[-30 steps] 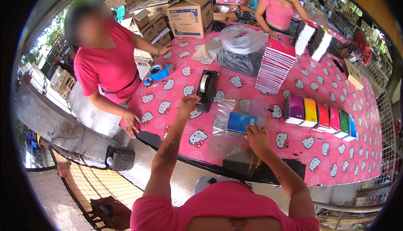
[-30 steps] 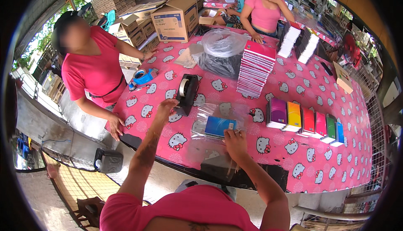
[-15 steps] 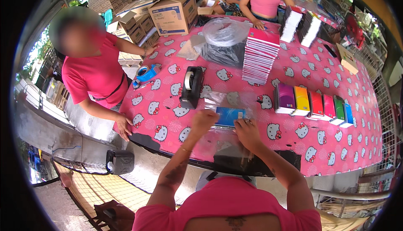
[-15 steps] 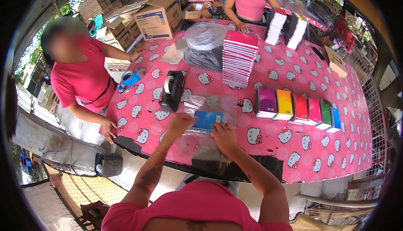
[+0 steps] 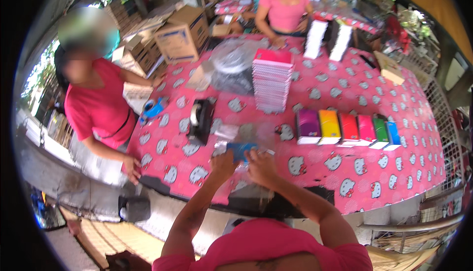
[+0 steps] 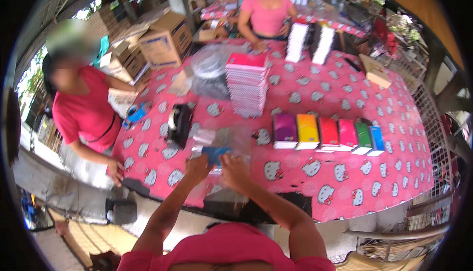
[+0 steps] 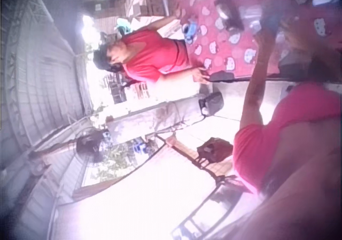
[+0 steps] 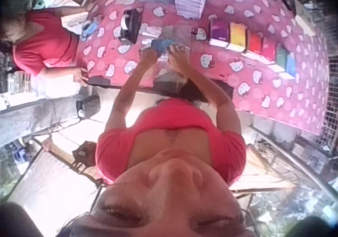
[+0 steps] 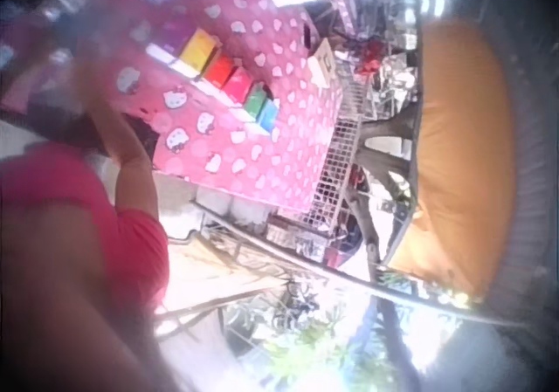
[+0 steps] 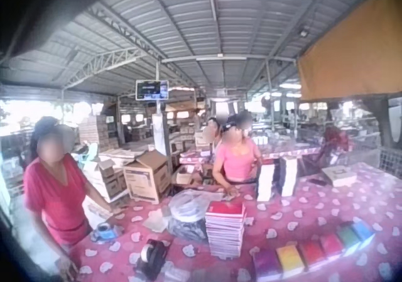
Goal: The person places small notebooks into plastic sleeves by hand, secures the sleeves with tape from a dispenser, and organizes the packaged notebooks by color in rows on a table.
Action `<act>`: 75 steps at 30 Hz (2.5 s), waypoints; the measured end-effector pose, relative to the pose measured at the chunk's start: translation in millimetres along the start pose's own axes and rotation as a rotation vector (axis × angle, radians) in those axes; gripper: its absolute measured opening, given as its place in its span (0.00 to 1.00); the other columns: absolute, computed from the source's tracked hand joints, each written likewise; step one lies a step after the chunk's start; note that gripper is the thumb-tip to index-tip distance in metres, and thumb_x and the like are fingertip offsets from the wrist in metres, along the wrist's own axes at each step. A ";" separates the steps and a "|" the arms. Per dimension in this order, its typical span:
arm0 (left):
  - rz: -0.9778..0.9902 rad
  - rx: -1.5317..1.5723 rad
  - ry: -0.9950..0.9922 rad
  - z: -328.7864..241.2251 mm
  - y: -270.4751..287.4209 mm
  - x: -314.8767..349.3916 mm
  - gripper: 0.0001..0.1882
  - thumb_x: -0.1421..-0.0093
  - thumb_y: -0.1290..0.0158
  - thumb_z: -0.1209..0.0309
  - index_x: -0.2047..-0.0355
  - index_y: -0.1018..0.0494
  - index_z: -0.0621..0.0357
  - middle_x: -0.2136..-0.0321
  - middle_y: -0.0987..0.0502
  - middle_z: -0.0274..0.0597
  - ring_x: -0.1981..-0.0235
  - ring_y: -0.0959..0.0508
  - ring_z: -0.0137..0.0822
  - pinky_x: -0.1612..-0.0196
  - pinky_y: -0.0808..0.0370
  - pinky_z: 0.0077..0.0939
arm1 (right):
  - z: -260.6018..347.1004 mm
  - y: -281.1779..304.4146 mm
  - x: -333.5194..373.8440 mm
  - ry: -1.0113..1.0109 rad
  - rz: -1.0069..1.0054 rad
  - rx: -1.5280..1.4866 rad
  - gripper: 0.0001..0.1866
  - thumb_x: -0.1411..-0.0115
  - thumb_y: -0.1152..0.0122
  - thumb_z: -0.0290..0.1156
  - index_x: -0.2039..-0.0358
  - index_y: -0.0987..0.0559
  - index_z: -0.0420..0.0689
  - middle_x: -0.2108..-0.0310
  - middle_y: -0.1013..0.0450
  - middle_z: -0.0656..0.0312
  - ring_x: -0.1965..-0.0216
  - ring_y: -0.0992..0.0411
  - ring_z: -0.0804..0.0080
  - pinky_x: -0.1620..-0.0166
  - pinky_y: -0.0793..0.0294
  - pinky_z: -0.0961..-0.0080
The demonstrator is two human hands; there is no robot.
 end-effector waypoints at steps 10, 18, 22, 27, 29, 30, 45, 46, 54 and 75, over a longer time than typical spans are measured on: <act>-0.308 0.023 -0.295 -60.6 -11.1 37.6 0.27 0.49 0.37 0.61 0.49 0.28 0.54 0.55 0.29 0.47 0.53 0.30 0.50 0.51 0.32 0.47 | -76.9 -38.0 -105.9 -0.076 0.385 -0.155 0.16 0.45 0.39 0.43 0.66 0.19 0.42 0.59 0.23 0.51 0.60 0.23 0.51 0.58 0.23 0.56; -0.315 0.003 -0.344 -53.3 -9.8 38.2 0.25 0.45 0.41 0.65 0.46 0.30 0.54 0.53 0.28 0.48 0.52 0.29 0.50 0.47 0.32 0.48 | -89.3 -49.1 -95.5 0.064 1.017 -0.412 0.36 0.41 0.45 0.63 0.47 0.23 0.43 0.58 0.22 0.45 0.56 0.22 0.52 0.50 0.26 0.57; -0.313 0.513 -0.210 -4.9 22.4 39.8 0.20 0.39 0.48 0.71 0.46 0.32 0.59 0.60 0.25 0.55 0.59 0.25 0.58 0.53 0.28 0.50 | -116.0 -19.2 -99.1 -0.520 1.066 -1.080 0.41 0.40 0.52 0.68 0.43 0.26 0.42 0.55 0.22 0.47 0.58 0.21 0.57 0.52 0.24 0.60; -0.141 0.670 0.005 22.1 -6.5 21.1 0.15 0.35 0.53 0.77 0.48 0.32 0.61 0.59 0.23 0.62 0.56 0.25 0.66 0.58 0.26 0.49 | -117.2 2.2 -67.1 -0.605 1.118 -1.235 0.44 0.37 0.63 0.71 0.45 0.25 0.40 0.44 0.28 0.48 0.48 0.25 0.62 0.49 0.26 0.63; -0.126 0.687 0.072 45.1 -15.2 11.8 0.16 0.36 0.51 0.77 0.47 0.32 0.61 0.60 0.23 0.61 0.57 0.24 0.64 0.57 0.27 0.49 | -101.6 14.2 -69.2 -0.410 0.639 -1.165 0.36 0.36 0.55 0.64 0.49 0.23 0.42 0.43 0.30 0.51 0.44 0.29 0.62 0.45 0.30 0.63; -0.340 0.719 0.085 55.6 -7.3 7.6 0.17 0.37 0.50 0.76 0.47 0.31 0.59 0.61 0.23 0.59 0.60 0.24 0.64 0.59 0.27 0.49 | -94.9 30.6 -76.9 -0.308 0.393 -1.104 0.32 0.35 0.50 0.61 0.50 0.21 0.43 0.42 0.30 0.53 0.42 0.30 0.62 0.43 0.31 0.63; -0.189 1.572 0.659 179.9 10.6 -10.5 0.06 0.44 0.38 0.67 0.69 0.23 0.53 0.73 0.21 0.33 0.75 0.23 0.25 0.75 0.29 0.23 | 20.9 60.2 -91.7 0.234 0.185 -0.354 0.22 0.45 0.37 0.52 0.57 0.17 0.50 0.61 0.20 0.62 0.56 0.24 0.66 0.46 0.38 0.61; -0.239 1.190 0.619 184.1 15.7 -8.6 0.05 0.45 0.39 0.68 0.69 0.23 0.53 0.74 0.20 0.36 0.74 0.22 0.30 0.73 0.27 0.27 | 24.6 56.9 -92.0 0.246 0.184 -0.348 0.23 0.45 0.36 0.52 0.57 0.17 0.50 0.62 0.20 0.62 0.56 0.24 0.66 0.46 0.37 0.61; -0.199 0.703 0.092 132.2 90.2 -1.8 0.06 0.43 0.44 0.74 0.65 0.21 0.59 0.67 0.18 0.51 0.65 0.16 0.43 0.63 0.21 0.35 | 36.2 65.4 -96.8 0.182 0.270 -0.276 0.24 0.48 0.34 0.51 0.58 0.16 0.47 0.62 0.19 0.60 0.61 0.22 0.62 0.51 0.32 0.60; -0.255 0.595 -0.457 10.0 104.7 -26.1 0.09 0.48 0.36 0.76 0.66 0.19 0.49 0.40 0.35 0.47 0.36 0.40 0.46 0.36 0.43 0.41 | -107.3 6.9 -82.3 -0.287 0.173 -1.266 0.26 0.47 0.30 0.39 0.48 0.23 0.48 0.53 0.26 0.58 0.54 0.26 0.61 0.50 0.29 0.64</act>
Point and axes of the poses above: each hand's wrist, its own x-axis away from the middle knuckle, its own y-axis out of the back of the hand, z = x × y, the point moved 3 cm from there along -x, towards the middle knuckle
